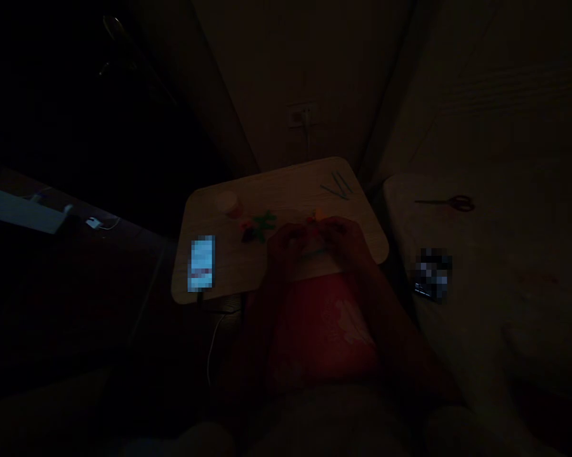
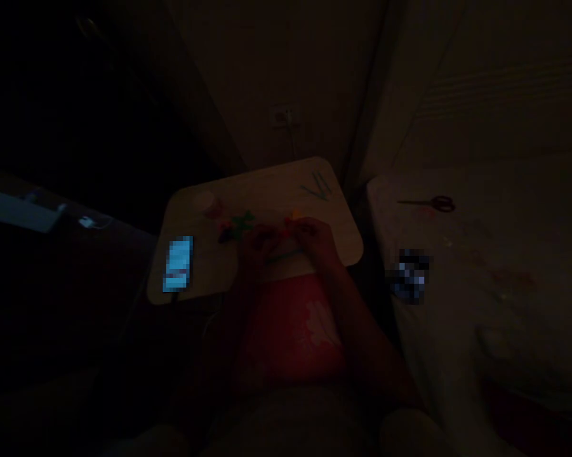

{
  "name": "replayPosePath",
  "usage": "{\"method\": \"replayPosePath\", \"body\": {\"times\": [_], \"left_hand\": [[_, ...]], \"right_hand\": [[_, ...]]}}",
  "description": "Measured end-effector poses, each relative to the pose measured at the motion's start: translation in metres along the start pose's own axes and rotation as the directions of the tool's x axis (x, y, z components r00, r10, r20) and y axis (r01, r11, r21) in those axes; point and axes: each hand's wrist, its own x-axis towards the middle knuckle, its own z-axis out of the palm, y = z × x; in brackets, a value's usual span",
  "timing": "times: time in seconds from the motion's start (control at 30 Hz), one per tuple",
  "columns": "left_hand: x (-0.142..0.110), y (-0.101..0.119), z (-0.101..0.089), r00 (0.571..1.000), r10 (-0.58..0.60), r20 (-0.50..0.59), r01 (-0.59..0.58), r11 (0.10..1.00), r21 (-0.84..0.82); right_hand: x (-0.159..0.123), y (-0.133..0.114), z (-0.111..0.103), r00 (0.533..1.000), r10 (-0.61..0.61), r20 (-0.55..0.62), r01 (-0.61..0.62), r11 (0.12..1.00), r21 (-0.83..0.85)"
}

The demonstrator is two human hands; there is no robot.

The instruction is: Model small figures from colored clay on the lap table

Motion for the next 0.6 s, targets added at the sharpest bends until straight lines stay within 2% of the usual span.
{"method": "replayPosePath", "body": {"times": [0.07,0.1,0.13,0.2,0.3,0.37,0.43,0.5,0.6], "left_hand": [[0.001,-0.004,-0.01,0.982,0.004,-0.186,0.018,0.993,0.114],[0.0,-0.005,-0.015,0.971,0.031,-0.237,0.016,0.98,0.196],[0.0,-0.006,-0.018,0.973,0.068,-0.219,-0.002,0.956,0.292],[-0.003,-0.007,-0.021,0.989,0.126,-0.081,-0.074,0.881,0.467],[-0.009,-0.007,-0.018,0.985,0.108,0.134,-0.168,0.761,0.627],[-0.01,-0.008,-0.014,0.981,0.083,0.177,-0.181,0.721,0.669],[-0.009,-0.01,-0.014,0.984,0.081,0.161,-0.169,0.726,0.666],[-0.008,-0.01,-0.015,0.983,0.104,0.153,-0.178,0.76,0.625],[-0.007,-0.005,-0.016,0.967,0.172,0.191,-0.249,0.803,0.541]], "right_hand": [[0.001,0.001,-0.003,0.995,-0.069,-0.068,0.061,0.992,-0.109],[0.001,0.002,-0.005,0.988,-0.122,-0.097,0.101,0.976,-0.194],[0.002,0.003,-0.007,0.978,-0.177,-0.109,0.139,0.947,-0.29],[0.002,0.006,-0.009,0.967,-0.242,-0.074,0.178,0.856,-0.485],[0.0,0.009,-0.008,0.974,-0.225,0.023,0.17,0.662,-0.73],[-0.001,0.009,-0.005,0.971,-0.228,0.071,0.184,0.526,-0.83],[-0.002,0.009,-0.003,0.955,-0.274,0.112,0.232,0.46,-0.857],[-0.001,0.008,-0.001,0.931,-0.343,0.13,0.294,0.489,-0.821],[-0.001,0.007,0.002,0.929,-0.348,0.127,0.34,0.665,-0.665]]}}
